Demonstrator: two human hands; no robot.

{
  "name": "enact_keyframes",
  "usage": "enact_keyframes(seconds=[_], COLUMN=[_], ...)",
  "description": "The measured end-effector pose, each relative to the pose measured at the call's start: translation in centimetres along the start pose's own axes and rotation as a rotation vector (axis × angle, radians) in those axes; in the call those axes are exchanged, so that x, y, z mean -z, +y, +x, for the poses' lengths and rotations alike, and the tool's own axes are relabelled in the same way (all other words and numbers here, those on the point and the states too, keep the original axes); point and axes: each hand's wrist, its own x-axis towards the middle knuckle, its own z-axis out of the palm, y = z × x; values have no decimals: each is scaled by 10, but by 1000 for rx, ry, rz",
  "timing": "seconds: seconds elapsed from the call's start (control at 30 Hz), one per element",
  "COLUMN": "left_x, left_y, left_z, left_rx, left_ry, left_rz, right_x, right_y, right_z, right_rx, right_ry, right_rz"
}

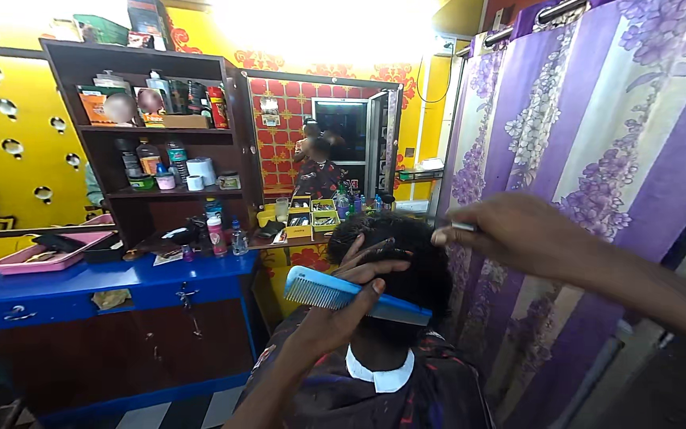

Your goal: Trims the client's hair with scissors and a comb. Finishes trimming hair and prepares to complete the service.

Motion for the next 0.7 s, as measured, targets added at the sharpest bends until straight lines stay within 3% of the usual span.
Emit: enact_keyframes(seconds=[0.07,0.13,0.2,0.3,0.4,0.5,0.7], left_x=[2,3,4,6,6,7,7], left_y=[1,3,4,4,4,5,6], left_z=[1,1,1,2,3,3,2], left_rx=[-1,-3,3,1,-5,20,46], left_ry=[-20,-22,-28,-36,-42,-41,1], left_rz=[25,42,62,62,80,64,24], right_x=[22,26,29,34,37,39,32], right_y=[18,36,40,35,33,31,17], right_z=[16,24,27,32,40,43,50], right_rx=[-170,-117,-73,-23,66,178,207], right_ry=[-379,-684,-848,-830,-734,-798,-874], right_rz=[146,493,645,570,329,247,193])
